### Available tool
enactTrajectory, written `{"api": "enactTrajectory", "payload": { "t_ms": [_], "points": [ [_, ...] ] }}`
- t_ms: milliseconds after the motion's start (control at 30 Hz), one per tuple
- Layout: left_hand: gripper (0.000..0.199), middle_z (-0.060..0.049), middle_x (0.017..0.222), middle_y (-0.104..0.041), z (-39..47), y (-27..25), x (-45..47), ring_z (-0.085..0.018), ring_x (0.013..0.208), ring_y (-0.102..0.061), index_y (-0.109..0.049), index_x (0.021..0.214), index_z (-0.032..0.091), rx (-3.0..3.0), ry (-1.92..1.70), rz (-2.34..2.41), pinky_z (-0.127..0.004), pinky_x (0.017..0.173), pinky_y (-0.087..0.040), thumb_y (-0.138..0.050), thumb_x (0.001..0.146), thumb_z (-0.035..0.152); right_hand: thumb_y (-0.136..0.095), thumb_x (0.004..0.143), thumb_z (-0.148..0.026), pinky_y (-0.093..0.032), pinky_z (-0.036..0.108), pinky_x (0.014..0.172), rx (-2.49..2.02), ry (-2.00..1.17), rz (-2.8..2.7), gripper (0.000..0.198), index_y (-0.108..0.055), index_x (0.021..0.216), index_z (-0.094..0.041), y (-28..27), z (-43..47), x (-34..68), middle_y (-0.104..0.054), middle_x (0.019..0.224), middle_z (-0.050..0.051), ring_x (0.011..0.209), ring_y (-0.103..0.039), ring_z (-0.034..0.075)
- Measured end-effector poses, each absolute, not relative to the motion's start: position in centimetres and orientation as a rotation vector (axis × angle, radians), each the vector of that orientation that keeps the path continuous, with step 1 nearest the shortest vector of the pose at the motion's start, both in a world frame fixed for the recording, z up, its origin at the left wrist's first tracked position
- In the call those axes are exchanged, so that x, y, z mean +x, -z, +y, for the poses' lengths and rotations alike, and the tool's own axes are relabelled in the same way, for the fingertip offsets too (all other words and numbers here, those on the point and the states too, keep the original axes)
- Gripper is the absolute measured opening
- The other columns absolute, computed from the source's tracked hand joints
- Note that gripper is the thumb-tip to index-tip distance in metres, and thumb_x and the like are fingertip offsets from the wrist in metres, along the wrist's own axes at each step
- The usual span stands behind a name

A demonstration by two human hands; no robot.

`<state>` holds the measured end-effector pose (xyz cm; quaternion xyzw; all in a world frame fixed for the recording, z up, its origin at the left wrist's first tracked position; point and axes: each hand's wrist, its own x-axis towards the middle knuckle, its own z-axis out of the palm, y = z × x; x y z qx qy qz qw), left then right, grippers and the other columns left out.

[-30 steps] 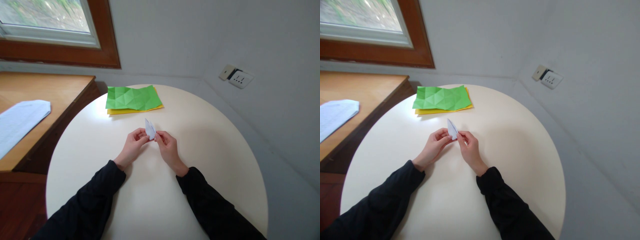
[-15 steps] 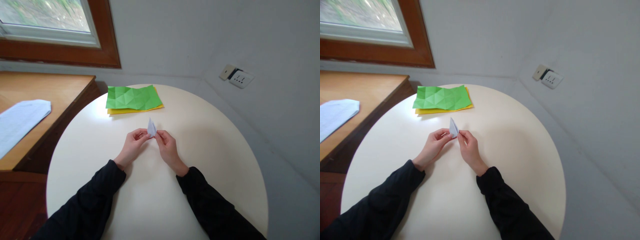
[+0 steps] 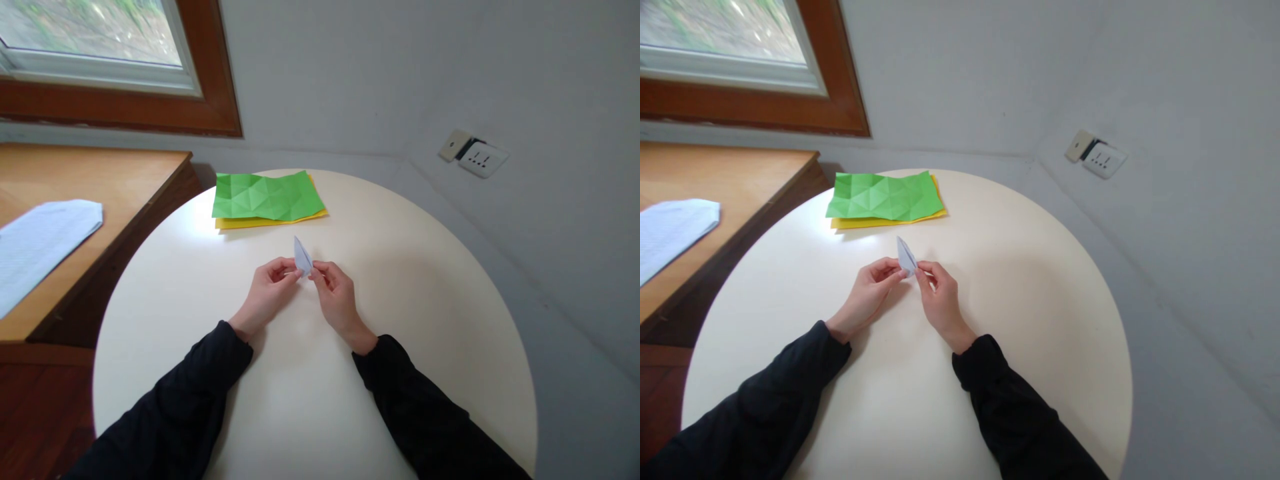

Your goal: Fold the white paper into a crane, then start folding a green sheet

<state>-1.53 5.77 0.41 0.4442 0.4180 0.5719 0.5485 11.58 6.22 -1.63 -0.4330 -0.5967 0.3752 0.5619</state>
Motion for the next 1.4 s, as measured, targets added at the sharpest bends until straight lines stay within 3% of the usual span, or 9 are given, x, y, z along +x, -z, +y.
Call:
{"api": "enactTrajectory", "payload": {
  "t_ms": [333,500,733,1000,1400],
  "points": [
    [0.022,-0.004,0.079,-0.07,5.66,-0.4,-1.43,-0.017,0.074,-0.062,-0.068,0.075,0.016,1.087,-1.393,1.057,-0.03,0.076,-0.047,-0.077,0.062,0.032,-0.055,0.083,-0.028,-0.054,0.031,0.074,-1.003,-0.81,-1.417,0.013,-0.064,0.087,-0.02,1.81,6.25,11.55,-0.068,0.09,0.006,0.084,-0.064,0.017],
    [0.022,0.0,0.074,-0.067,5.68,-0.24,-1.44,-0.013,0.069,-0.06,-0.063,0.074,0.016,1.098,-1.416,1.083,-0.026,0.07,-0.046,-0.076,0.063,0.03,-0.055,0.084,-0.026,-0.056,0.031,0.075,-0.952,-0.669,-1.509,0.011,-0.064,0.089,-0.02,1.77,6.03,11.52,-0.067,0.094,0.006,0.089,-0.063,0.017],
    [0.036,0.001,0.078,-0.066,5.99,-0.07,-1.46,-0.012,0.074,-0.061,-0.056,0.083,0.018,0.901,-1.394,0.863,-0.024,0.07,-0.046,-0.08,0.057,0.025,-0.062,0.08,-0.022,-0.058,0.03,0.071,-0.852,-0.558,-1.587,0.014,-0.059,0.094,-0.023,1.65,5.58,11.41,-0.062,0.095,0.004,0.09,-0.061,0.016],
    [0.023,-0.003,0.078,-0.068,5.62,-0.71,-1.52,-0.013,0.072,-0.061,-0.066,0.077,0.013,0.859,-1.3,0.811,-0.024,0.072,-0.047,-0.078,0.06,0.023,-0.062,0.08,-0.016,-0.055,0.031,0.075,-0.843,-0.365,-1.649,0.009,-0.061,0.087,-0.022,1.07,5.37,11.53,-0.063,0.092,0.005,0.089,-0.061,0.017],
    [0.018,-0.001,0.073,-0.068,5.75,-0.5,-1.44,-0.011,0.069,-0.062,-0.066,0.074,0.014,0.784,-1.342,0.78,-0.021,0.069,-0.048,-0.076,0.059,0.017,-0.062,0.08,-0.015,-0.054,0.033,0.082,-0.849,-0.37,-1.658,0.011,-0.063,0.088,-0.022,1.48,5.6,11.56,-0.063,0.093,0.005,0.09,-0.062,0.017]
  ]
}}
